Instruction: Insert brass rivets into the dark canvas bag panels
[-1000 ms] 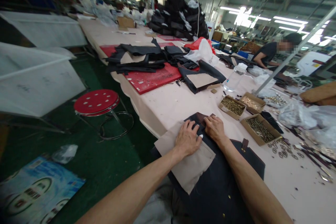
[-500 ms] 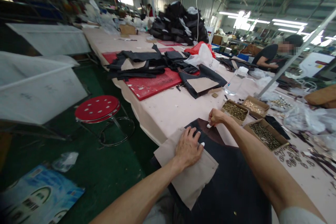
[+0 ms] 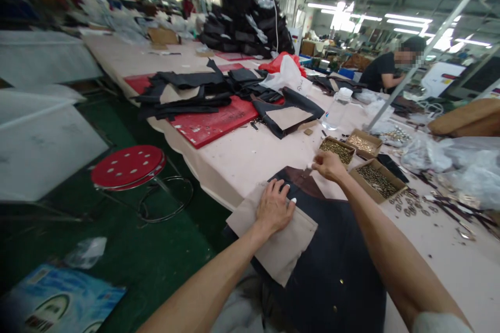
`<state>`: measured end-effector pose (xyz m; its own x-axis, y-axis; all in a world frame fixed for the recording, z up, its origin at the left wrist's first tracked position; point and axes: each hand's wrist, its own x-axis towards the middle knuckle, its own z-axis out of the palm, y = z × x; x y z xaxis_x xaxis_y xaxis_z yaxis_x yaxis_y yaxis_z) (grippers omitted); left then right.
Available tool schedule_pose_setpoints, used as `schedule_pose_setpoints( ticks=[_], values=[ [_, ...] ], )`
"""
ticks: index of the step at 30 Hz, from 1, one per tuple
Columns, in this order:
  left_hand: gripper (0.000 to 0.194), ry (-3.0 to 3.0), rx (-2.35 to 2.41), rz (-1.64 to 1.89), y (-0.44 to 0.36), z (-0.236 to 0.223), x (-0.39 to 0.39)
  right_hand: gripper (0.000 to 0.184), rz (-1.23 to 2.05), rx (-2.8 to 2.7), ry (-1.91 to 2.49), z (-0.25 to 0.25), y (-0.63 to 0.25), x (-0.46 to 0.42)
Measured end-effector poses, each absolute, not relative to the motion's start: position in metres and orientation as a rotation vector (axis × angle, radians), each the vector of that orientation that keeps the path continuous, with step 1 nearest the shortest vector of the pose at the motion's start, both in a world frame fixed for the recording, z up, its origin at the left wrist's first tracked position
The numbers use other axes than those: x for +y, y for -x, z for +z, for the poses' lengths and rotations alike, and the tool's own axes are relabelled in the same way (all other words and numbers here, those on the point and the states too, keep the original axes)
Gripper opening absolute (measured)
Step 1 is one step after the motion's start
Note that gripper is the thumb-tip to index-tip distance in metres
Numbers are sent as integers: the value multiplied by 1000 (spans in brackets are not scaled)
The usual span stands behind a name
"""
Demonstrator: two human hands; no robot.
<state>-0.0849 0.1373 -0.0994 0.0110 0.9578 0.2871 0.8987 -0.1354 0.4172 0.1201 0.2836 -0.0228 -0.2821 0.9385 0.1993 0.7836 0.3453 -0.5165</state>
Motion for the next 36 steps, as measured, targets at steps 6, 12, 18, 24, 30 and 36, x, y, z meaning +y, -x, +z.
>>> schedule_pose_setpoints(
  ticks=[6, 12, 18, 24, 30, 36],
  values=[
    [44, -2188, 1981, 830, 79, -103, 144, 31, 100, -1714, 1957, -51, -256, 150],
    [41, -2229, 1976, 883, 71, -100, 154, 42, 223, -1567, 2211, -111, -296, 48],
    [36, -2165, 1868, 932, 34, -58, 99, 42, 600, -1195, 1894, -108, -277, 36],
    [83, -2260, 1574, 699, -65, -16, -13, 43, 968, -1095, 1486, -59, -250, 27],
    [41, -2319, 1802, 533, -64, 13, -17, 42, 1207, -1049, 1059, -16, -218, 27],
    [37, -2323, 1716, 914, 18, 121, -10, 45, 1342, -854, 974, -45, -210, 43]
  ],
)
